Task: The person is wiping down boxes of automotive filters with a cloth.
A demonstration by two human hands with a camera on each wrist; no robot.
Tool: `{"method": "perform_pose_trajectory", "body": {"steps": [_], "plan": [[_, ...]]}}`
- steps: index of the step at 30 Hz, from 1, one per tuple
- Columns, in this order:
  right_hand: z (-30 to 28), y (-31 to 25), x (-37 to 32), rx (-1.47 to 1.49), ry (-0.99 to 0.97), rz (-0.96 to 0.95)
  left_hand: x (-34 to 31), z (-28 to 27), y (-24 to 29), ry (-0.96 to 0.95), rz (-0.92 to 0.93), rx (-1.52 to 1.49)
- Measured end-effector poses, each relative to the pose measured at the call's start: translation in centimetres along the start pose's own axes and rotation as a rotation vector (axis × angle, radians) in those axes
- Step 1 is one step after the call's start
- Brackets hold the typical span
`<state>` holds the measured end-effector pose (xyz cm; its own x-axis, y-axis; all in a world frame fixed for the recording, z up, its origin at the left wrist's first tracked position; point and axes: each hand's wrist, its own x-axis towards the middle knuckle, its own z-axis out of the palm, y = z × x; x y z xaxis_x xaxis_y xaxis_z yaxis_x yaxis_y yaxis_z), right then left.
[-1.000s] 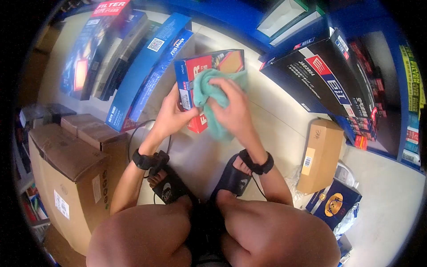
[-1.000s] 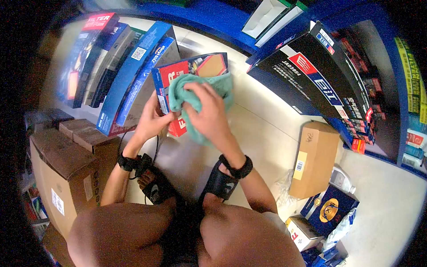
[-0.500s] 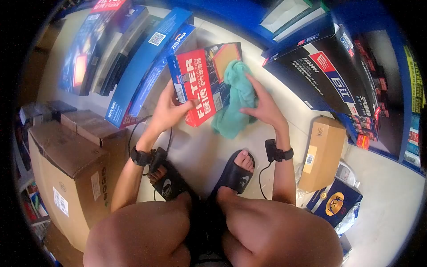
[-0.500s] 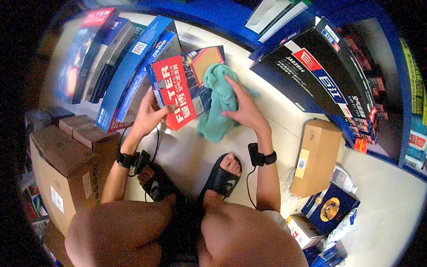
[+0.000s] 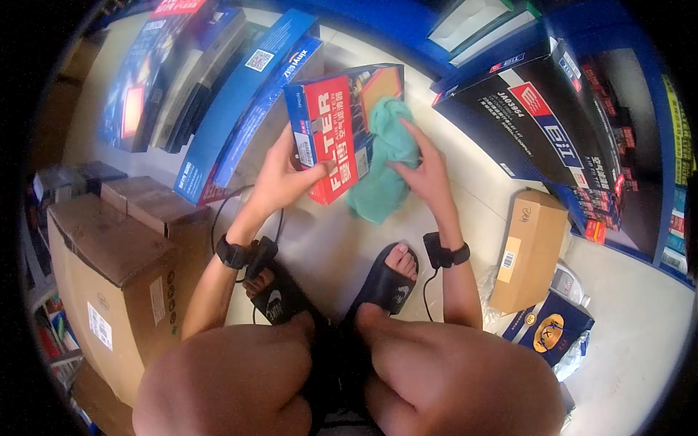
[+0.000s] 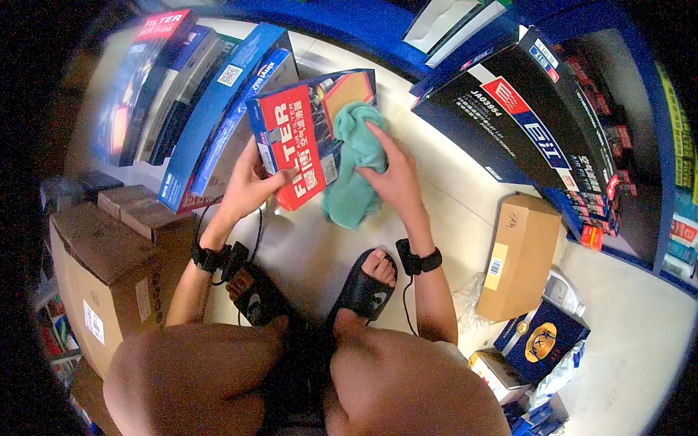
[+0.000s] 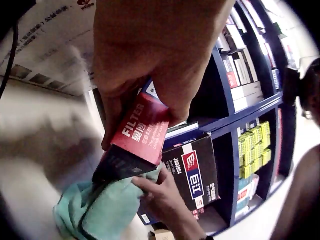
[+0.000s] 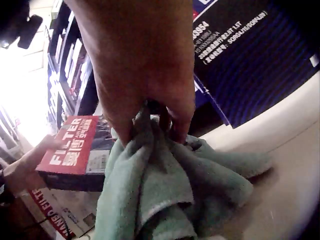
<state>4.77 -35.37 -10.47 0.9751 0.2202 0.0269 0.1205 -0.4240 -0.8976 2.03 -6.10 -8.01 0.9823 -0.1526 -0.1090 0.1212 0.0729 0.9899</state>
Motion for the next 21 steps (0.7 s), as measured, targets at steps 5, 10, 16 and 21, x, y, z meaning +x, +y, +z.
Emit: {"method": "perform_pose_trajectory", "body": {"steps": [5,10,16,21], "plan": [[3.1,-6.5,-1.0,0.005,0.031,-0.231,0.4,0.0,0.1,-0.012,0.041,0.132],[4.5,-6.9,-0.9,0.019,0.047,-0.187,0.1,-0.7,-0.4,-0.020,0.081,0.177],[0.8,-0.2,2.3,-0.071,0.257,-0.063,-1.2,-0.4,-0.4,-0.055,0.033,0.064],[-1.1,-1.9,2.1,-0.034,0.261,-0.119,-0.9,-1.2,-0.9,0.077,0.211,0.384]]}}
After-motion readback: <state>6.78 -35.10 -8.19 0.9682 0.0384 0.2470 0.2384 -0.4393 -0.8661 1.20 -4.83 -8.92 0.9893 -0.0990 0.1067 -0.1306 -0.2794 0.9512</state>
